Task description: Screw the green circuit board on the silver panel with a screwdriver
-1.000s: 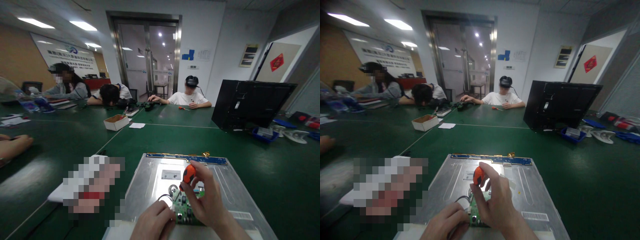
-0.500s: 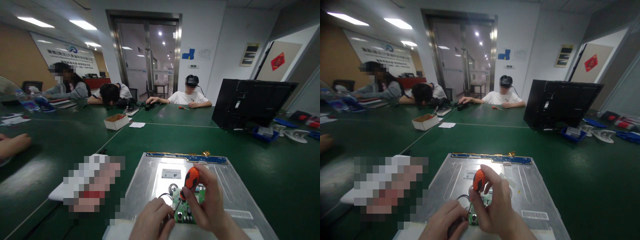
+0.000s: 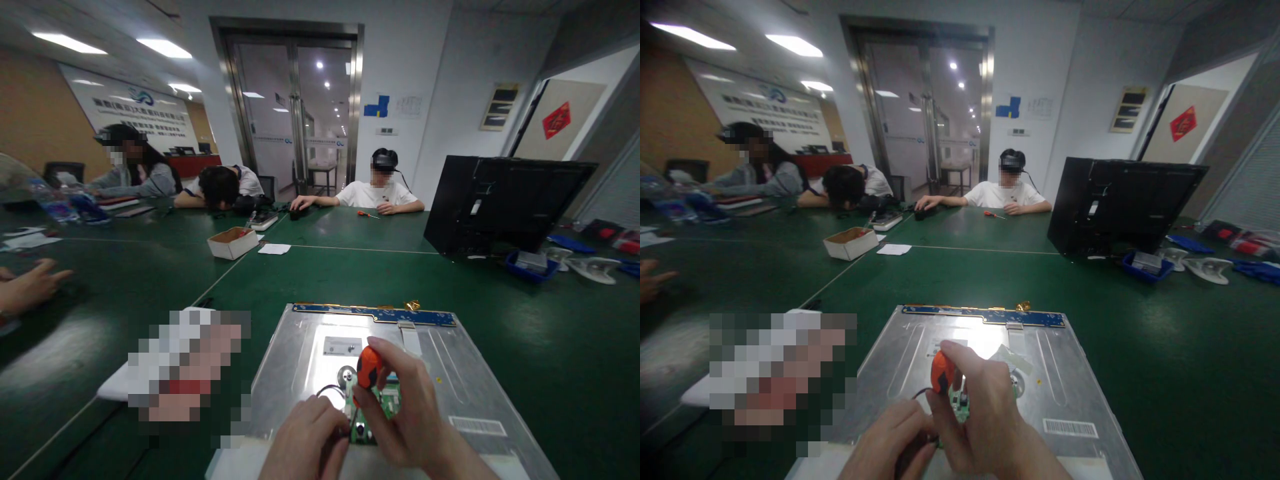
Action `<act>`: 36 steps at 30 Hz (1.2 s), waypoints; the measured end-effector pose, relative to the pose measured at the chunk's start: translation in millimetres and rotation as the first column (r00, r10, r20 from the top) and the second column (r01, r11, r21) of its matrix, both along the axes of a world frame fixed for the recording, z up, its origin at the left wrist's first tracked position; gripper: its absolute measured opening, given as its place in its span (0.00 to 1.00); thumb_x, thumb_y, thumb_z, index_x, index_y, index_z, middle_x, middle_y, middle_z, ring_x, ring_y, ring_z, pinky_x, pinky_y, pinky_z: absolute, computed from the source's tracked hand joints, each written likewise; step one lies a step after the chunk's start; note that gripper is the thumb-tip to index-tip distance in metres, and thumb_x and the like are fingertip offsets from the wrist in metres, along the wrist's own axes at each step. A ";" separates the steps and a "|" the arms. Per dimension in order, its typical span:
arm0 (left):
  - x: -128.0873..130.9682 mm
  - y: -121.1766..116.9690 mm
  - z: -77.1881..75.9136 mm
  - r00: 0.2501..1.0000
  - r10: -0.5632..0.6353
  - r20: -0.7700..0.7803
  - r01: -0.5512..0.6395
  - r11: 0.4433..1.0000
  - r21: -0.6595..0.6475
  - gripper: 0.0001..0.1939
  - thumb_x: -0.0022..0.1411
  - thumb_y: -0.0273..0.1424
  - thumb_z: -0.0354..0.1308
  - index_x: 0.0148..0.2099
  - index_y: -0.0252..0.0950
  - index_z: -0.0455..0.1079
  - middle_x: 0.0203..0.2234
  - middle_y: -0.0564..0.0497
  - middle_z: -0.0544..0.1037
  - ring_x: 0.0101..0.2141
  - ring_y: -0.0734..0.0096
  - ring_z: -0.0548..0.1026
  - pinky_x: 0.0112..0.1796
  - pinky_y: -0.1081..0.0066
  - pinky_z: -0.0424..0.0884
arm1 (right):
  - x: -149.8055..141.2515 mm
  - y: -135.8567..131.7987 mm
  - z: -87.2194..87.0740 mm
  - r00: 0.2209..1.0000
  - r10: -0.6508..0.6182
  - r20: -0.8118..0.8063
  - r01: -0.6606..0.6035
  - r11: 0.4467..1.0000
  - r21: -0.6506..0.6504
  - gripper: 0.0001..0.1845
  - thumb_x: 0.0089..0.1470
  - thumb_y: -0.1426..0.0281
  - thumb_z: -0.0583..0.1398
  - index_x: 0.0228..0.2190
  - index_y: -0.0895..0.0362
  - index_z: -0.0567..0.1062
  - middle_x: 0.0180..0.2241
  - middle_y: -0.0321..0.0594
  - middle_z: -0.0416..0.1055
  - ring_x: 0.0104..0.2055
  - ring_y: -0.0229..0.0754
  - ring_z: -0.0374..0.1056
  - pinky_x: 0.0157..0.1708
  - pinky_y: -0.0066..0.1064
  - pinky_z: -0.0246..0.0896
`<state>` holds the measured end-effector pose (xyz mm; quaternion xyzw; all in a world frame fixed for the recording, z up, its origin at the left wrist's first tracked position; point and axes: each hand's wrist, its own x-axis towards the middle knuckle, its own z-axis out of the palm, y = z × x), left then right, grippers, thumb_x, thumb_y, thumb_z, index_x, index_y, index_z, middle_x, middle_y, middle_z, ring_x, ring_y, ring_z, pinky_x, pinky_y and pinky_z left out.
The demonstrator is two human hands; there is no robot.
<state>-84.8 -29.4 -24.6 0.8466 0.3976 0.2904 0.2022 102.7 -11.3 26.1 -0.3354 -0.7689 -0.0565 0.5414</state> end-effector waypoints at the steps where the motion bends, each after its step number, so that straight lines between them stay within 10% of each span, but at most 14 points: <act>1: 0.0 -0.2 -0.1 1.000 0.001 0.004 -0.001 1.000 0.003 0.09 0.59 0.22 0.52 0.38 0.38 0.71 0.32 0.48 0.77 0.33 0.63 0.74 0.32 0.70 0.68 | -0.1 -0.1 0.6 1.000 -0.003 0.001 0.003 1.000 0.002 0.29 0.59 0.72 0.55 0.61 0.56 0.57 0.36 0.44 0.74 0.28 0.43 0.71 0.27 0.37 0.73; 36: -2.8 -2.6 9.2 0.999 0.017 0.047 -0.016 1.000 -0.026 0.07 0.61 0.24 0.55 0.38 0.39 0.72 0.33 0.48 0.77 0.35 0.63 0.76 0.36 0.71 0.72 | -2.4 -1.9 5.1 1.000 -0.001 -0.002 0.002 0.997 0.074 0.22 0.60 0.71 0.54 0.55 0.61 0.63 0.33 0.43 0.74 0.28 0.41 0.70 0.26 0.34 0.71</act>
